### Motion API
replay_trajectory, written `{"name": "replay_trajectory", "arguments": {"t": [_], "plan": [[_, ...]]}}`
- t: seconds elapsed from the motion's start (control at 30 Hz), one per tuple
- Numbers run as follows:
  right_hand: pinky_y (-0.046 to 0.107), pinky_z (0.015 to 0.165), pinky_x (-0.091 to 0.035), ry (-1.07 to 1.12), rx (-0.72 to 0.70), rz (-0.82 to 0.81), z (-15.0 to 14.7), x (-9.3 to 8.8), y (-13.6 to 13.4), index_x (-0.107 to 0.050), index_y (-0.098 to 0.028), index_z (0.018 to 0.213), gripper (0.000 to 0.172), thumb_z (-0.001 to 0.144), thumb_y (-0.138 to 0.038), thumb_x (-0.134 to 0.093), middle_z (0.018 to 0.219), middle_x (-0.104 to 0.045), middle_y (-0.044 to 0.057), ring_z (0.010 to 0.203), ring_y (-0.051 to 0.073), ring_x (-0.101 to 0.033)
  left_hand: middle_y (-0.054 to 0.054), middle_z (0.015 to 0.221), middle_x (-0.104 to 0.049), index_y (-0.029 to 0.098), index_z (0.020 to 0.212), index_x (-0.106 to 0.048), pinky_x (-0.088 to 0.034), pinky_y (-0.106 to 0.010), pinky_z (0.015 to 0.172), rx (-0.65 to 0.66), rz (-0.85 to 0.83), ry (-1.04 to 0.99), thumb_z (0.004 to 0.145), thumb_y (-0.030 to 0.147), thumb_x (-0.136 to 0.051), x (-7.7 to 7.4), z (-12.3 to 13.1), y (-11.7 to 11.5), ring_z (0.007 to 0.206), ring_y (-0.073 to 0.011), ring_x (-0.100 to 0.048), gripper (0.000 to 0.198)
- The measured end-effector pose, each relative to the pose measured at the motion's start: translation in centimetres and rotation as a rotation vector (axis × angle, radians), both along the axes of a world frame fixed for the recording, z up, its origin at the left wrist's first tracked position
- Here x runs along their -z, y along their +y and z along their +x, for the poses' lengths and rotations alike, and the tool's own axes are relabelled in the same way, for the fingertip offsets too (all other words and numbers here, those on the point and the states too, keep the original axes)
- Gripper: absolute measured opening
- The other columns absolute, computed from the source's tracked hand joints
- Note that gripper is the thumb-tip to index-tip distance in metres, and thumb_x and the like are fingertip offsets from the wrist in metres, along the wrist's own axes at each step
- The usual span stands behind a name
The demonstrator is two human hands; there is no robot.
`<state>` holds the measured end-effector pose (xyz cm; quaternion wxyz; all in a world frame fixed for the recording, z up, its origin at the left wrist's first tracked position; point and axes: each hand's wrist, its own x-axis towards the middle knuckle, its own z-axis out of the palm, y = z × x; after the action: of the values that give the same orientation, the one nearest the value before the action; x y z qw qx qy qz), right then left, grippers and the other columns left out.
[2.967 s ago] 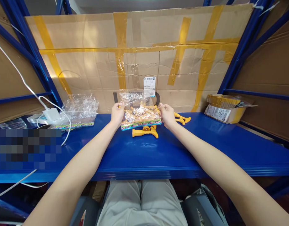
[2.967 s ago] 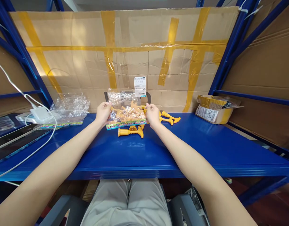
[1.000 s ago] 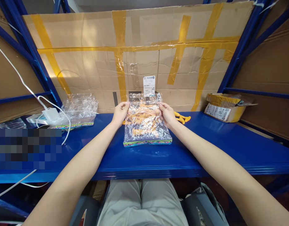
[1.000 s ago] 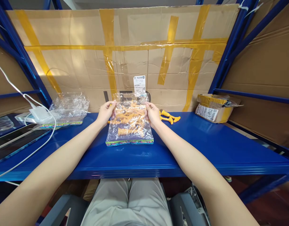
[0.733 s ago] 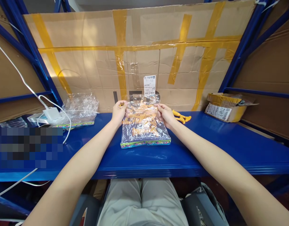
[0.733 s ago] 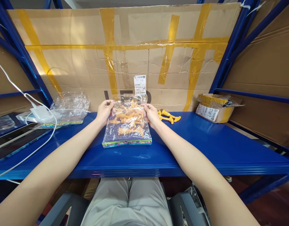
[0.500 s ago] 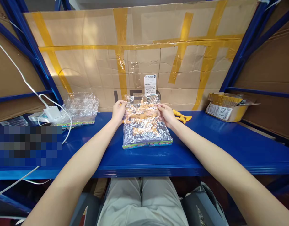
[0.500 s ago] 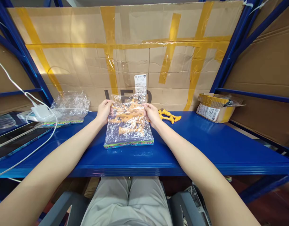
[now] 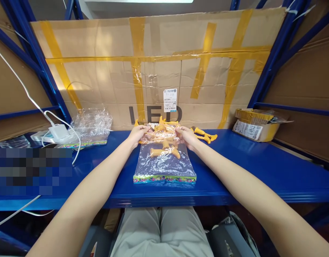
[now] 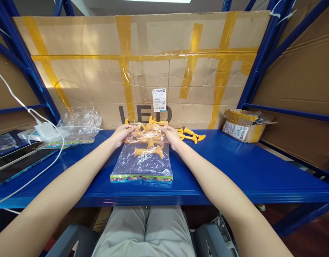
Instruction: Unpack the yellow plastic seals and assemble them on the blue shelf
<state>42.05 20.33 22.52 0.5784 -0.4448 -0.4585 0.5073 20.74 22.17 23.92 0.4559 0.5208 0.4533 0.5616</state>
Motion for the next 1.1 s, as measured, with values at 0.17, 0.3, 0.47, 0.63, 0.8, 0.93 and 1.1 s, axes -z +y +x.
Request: {"name": "replay_trajectory", "arguments": {"t": [0.17,0.3,0.47,0.63,0.8,0.93,1.1], "plan": [[0.022,0.034,-0.043,-0.078,-0.046,-0.090,-0.1,0.3,-0.1,-0.049,-0.019,0.075,0.018,0.091,-0.011,-0.048,0.052,-0.059,-0.005,0.033,0.010,-0.051,-0.006,0.067,-0.067,0.015,0.068,-0.053,-0.042,-0.020,0.038,-0.043,-0.130,0.073,0.079,0.014,-0.067,-0.1,0.0,-0.3,0.040,-0.0087,-0.054,0.017],[0.021,0.034,-0.043,-0.060,-0.028,-0.104,-0.1,0.1,-0.2,-0.050,-0.018,0.078,0.018,0.091,-0.006,-0.045,0.054,-0.061,-0.004,0.031,0.009,-0.049,-0.006,0.072,-0.067,0.016,0.080,-0.052,-0.047,-0.024,0.047,-0.112,-0.102,0.217,0.084,0.016,-0.058,0.1,0.1,0.3,0.047,-0.0115,-0.059,0.008],[0.019,0.035,-0.043,0.105,0.187,-0.059,0.9,-1.2,0.2,-0.051,-0.017,0.078,0.021,0.090,-0.003,-0.040,0.051,-0.059,-0.003,0.031,0.008,-0.047,-0.011,0.107,-0.067,0.016,0.107,-0.054,-0.051,-0.039,0.089,-0.261,0.337,0.599,0.083,0.028,-0.059,-0.1,0.6,0.0,0.099,-0.0219,-0.065,0.027],[0.019,0.045,-0.052,0.400,0.430,0.018,3.6,-2.6,1.1,-0.051,-0.017,0.081,0.019,0.089,-0.005,-0.039,0.053,-0.058,-0.003,0.044,0.010,-0.057,-0.013,0.144,-0.048,0.021,0.131,-0.049,-0.029,-0.050,0.112,0.065,0.896,0.963,0.083,0.052,-0.056,-1.0,1.9,-3.5,0.135,-0.0286,-0.040,0.058],[0.020,0.056,-0.057,0.533,0.425,0.132,5.5,-3.1,1.8,-0.050,-0.020,0.091,0.011,0.092,-0.014,-0.041,0.066,-0.062,-0.001,0.057,0.010,-0.065,-0.012,0.155,-0.032,0.022,0.145,-0.038,-0.016,-0.053,0.117,0.173,1.002,1.094,0.080,0.042,-0.064,-0.1,3.4,-4.9,0.145,-0.0293,-0.025,0.074],[0.024,0.064,-0.059,0.522,0.325,0.182,5.2,-3.4,1.4,-0.050,-0.020,0.092,0.012,0.095,-0.021,-0.038,0.078,-0.067,0.003,0.069,0.012,-0.069,-0.008,0.143,-0.052,0.022,0.132,-0.054,-0.030,-0.046,0.114,0.012,0.889,0.851,0.089,0.019,-0.044,0.2,3.4,-3.7,0.137,-0.0226,-0.042,0.045],[0.032,0.079,-0.057,0.339,0.254,0.266,3.9,-3.7,0.4,-0.050,-0.026,0.103,0.018,0.094,-0.041,-0.046,0.120,-0.065,0.004,0.094,0.016,-0.068,-0.008,0.108,-0.071,0.020,0.109,-0.062,-0.055,-0.034,0.086,-0.162,0.568,0.151,0.096,0.039,-0.038,-0.8,3.1,-2.4,0.098,-0.0199,-0.069,0.033]]}}
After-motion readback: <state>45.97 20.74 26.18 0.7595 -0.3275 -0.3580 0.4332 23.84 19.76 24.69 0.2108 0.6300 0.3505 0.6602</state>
